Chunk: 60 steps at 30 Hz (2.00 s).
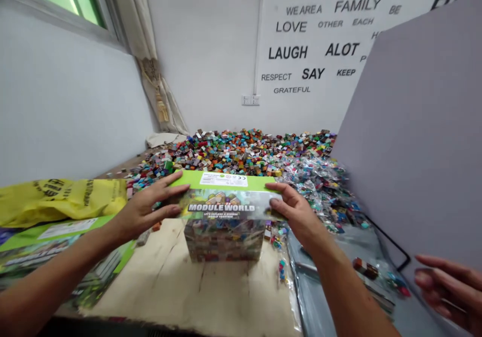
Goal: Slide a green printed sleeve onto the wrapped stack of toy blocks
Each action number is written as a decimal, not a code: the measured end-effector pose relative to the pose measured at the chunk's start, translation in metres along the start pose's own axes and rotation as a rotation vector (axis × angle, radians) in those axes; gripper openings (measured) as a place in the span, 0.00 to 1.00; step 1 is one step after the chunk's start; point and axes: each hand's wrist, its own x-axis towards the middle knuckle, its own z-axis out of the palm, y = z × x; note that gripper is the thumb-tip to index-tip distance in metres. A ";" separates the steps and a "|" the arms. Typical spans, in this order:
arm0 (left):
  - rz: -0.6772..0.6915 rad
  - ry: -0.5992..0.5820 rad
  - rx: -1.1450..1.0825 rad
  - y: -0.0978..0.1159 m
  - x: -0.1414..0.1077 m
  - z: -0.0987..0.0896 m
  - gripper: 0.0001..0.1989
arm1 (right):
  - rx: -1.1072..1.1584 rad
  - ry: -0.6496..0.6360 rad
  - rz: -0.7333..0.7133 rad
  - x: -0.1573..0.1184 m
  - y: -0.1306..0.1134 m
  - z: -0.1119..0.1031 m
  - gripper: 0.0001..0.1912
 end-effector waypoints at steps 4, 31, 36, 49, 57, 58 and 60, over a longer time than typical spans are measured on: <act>-0.063 -0.063 -0.078 -0.003 0.006 0.000 0.35 | -0.054 -0.028 0.000 0.001 0.007 -0.001 0.28; -0.234 -0.295 0.529 0.038 0.005 0.006 0.09 | -1.439 -0.393 -0.665 0.033 0.000 0.022 0.14; -0.205 -0.394 0.539 0.063 0.023 0.007 0.17 | -1.510 -0.416 -0.637 0.040 -0.004 0.019 0.07; -0.198 -0.656 -0.010 0.043 0.075 0.012 0.19 | -1.168 -0.245 -0.960 -0.065 0.063 0.062 0.28; -0.152 -0.703 0.005 0.046 0.083 0.015 0.24 | -1.243 -0.086 -0.950 -0.042 0.094 0.070 0.35; -0.142 -0.696 0.042 0.048 0.084 0.016 0.24 | -1.234 -0.095 -0.953 -0.041 0.091 0.070 0.34; -0.109 -0.692 0.090 0.051 0.086 0.018 0.20 | -1.212 -0.131 -0.945 -0.043 0.084 0.067 0.32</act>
